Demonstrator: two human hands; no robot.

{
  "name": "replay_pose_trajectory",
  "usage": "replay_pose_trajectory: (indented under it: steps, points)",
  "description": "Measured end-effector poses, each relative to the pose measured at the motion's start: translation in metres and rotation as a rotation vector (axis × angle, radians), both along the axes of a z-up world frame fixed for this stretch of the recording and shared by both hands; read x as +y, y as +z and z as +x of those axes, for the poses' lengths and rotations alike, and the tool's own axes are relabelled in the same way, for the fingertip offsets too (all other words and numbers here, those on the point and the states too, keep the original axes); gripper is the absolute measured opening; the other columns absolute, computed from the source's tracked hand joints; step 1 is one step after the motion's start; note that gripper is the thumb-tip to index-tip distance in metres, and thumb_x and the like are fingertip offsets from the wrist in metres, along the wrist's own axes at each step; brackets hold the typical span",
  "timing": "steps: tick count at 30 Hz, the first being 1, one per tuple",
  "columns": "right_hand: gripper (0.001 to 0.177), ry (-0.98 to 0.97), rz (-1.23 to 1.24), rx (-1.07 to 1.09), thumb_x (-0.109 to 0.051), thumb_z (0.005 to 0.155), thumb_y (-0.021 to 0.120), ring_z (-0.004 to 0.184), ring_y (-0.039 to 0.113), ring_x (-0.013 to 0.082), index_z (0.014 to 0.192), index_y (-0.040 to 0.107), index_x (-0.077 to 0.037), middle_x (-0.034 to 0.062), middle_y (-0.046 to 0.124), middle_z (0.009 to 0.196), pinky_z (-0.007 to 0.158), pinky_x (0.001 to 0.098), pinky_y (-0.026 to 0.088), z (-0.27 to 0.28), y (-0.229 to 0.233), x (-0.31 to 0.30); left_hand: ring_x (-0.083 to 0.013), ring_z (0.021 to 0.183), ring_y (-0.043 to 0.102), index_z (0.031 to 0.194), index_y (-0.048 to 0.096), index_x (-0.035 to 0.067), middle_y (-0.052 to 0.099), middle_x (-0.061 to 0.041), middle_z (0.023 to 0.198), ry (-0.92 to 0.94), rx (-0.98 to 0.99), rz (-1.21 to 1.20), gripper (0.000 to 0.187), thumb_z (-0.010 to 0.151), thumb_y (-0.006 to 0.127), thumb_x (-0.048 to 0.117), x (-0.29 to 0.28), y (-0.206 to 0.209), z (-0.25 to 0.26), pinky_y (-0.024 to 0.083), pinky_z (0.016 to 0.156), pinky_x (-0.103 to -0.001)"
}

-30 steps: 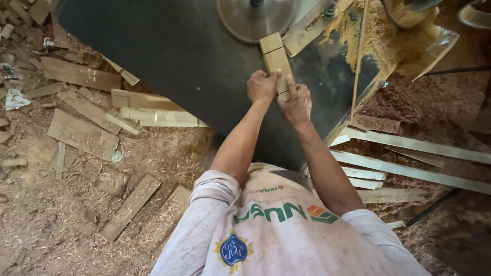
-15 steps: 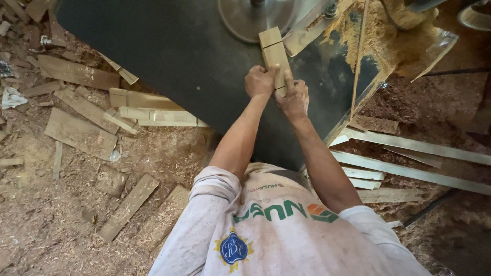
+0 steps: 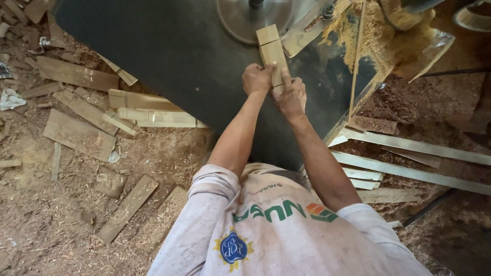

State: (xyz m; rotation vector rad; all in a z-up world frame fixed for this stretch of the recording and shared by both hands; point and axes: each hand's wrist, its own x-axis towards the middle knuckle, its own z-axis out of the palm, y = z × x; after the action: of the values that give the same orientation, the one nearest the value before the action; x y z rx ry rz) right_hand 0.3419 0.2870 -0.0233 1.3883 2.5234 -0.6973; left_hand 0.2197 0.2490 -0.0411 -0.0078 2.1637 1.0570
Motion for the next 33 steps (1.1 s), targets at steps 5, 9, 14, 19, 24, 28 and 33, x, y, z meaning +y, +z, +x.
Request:
replay_pose_trajectory:
  steps: [5,9,14,19,24,28,33]
  points:
    - [0.071,0.005,0.008,-0.024,-0.049,0.097,0.069,0.118,0.062,0.0330,0.157,0.038,-0.025,0.0169,0.056,0.123,0.097,0.0476,0.054,-0.005,0.006,-0.001,-0.0268,0.061,0.072,0.070,0.062,0.016,0.062,-0.006,0.059,-0.003,0.016,-0.024,0.030,0.077,0.076,0.041,0.004,-0.012,-0.002,0.055,0.065,-0.042]
    - [0.072,0.021,0.023,-0.013,-0.050,0.096,0.070,0.116,0.063,0.0326,0.156,0.039,-0.025,0.0164,0.056,0.122,0.096,0.0476,0.054,-0.002,0.003,0.000,-0.0254,0.059,0.070,0.066,0.061,0.016,0.061,-0.006,0.057,-0.019,0.038,-0.001,0.032,0.078,0.076,0.042,0.002,-0.017,-0.001,0.054,0.063,-0.041]
    - [0.068,0.020,-0.024,-0.030,-0.039,0.097,0.070,0.122,0.060,0.0350,0.156,0.039,-0.024,0.0184,0.056,0.126,0.100,0.0486,0.052,0.027,0.026,-0.019,-0.0228,0.056,0.064,0.069,0.063,0.013,0.057,-0.005,0.055,-0.121,0.031,0.086,0.027,0.082,0.075,0.034,-0.027,-0.006,0.021,0.049,0.056,-0.038]
    - [0.065,-0.067,-0.208,0.002,-0.029,0.099,0.068,0.135,0.048,0.0376,0.156,0.039,-0.018,0.0192,0.047,0.140,0.111,0.0523,0.045,0.121,-0.014,-0.039,-0.0360,0.078,0.075,0.090,0.070,0.005,0.072,-0.017,0.077,-0.556,0.145,-0.006,0.034,0.094,0.068,0.038,-0.084,0.022,0.066,0.055,0.063,-0.045]
    - [0.078,0.090,-0.077,0.225,-0.056,0.087,0.076,0.111,0.065,0.0320,0.144,0.057,-0.007,0.0166,0.067,0.116,0.096,0.0479,0.055,0.195,0.036,-0.059,-0.0411,0.133,0.045,0.137,0.058,0.020,0.048,-0.017,0.136,-1.136,1.191,0.426,0.069,0.073,0.085,0.024,-0.132,0.044,0.097,0.044,0.103,-0.050]
    - [0.065,-0.052,-0.102,0.438,-0.053,0.084,0.082,0.112,0.068,0.0360,0.136,0.069,-0.016,0.0151,0.072,0.120,0.096,0.0460,0.054,0.200,0.077,-0.048,-0.0342,0.109,0.065,0.129,0.058,0.019,0.056,-0.010,0.114,-1.152,1.091,0.468,0.062,0.077,0.087,0.035,-0.113,0.038,0.119,0.055,0.094,-0.050]
    - [0.115,-0.110,-0.322,0.715,-0.044,0.079,0.088,0.101,0.065,0.0385,0.161,0.022,0.003,0.0287,0.062,0.118,0.091,0.0482,0.049,0.163,0.091,-0.033,-0.0248,0.086,0.070,0.106,0.061,0.013,0.060,-0.004,0.090,-0.689,0.252,0.386,0.022,0.101,0.064,0.035,-0.096,0.071,0.112,0.057,0.075,-0.040]
